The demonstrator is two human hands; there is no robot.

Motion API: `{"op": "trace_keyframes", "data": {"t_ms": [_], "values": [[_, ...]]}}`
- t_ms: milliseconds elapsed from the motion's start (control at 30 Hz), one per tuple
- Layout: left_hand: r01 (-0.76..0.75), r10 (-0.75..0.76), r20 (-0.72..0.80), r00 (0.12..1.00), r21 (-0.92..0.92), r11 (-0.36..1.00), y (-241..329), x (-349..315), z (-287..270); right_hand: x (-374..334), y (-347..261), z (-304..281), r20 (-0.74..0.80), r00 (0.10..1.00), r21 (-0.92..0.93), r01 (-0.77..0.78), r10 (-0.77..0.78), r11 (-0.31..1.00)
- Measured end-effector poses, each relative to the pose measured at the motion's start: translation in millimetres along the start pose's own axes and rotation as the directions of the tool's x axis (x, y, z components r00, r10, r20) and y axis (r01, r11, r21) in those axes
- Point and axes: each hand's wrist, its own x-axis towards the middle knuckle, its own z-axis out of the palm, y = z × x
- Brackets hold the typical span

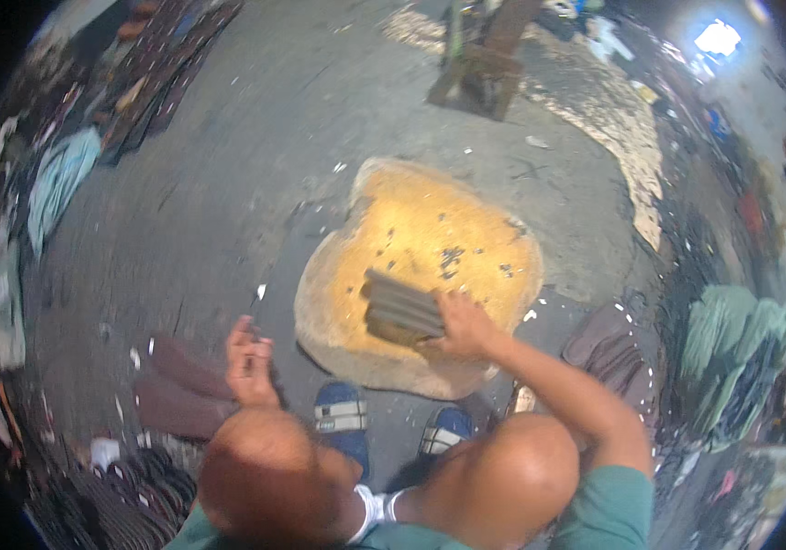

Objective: The person sits on the ground and uses a wooden mallet to strike a metal punch placed on gray shoe soles. They repeatedly position the punch and strike it to shape or mark the soles, then move the finished soles aside and continue with the next ones.

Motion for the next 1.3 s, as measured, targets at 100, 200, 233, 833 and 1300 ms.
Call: {"op": "trace_keyframes", "data": {"t_ms": [100, 200, 233, 833, 1300], "values": [[-0.004, -0.004, 0.212, 0.977, 0.037, 0.999, -8, 12, 49, 5, -9, 7, -0.125, 0.992, 0.079, 0.013, -0.003, 0.997], [-0.056, 0.038, 0.332, 0.943, 0.044, 0.997, -1, 24, 86, -5, -24, -7, -0.503, 0.855, 0.41, 0.106, 0.127, 0.906], [-0.07, 0.053, 0.342, 0.938, 0.037, 0.997, 3, 29, 95, -8, -33, -15, -0.649, 0.744, 0.402, 0.159, 0.158, 0.902], [-0.008, 0.002, 0.295, 0.956, 0.018, 1.0, -13, 1, 120, 52, 56, -2, 0.323, 0.945, 0.381, -0.075, -0.057, 0.922], [0.595, -0.572, 0.798, 0.192, 0.368, 0.714, -48, -2, 155, 38, 36, -39, -0.14, 0.987, 0.003, -0.082, 0.081, 0.997]]}}
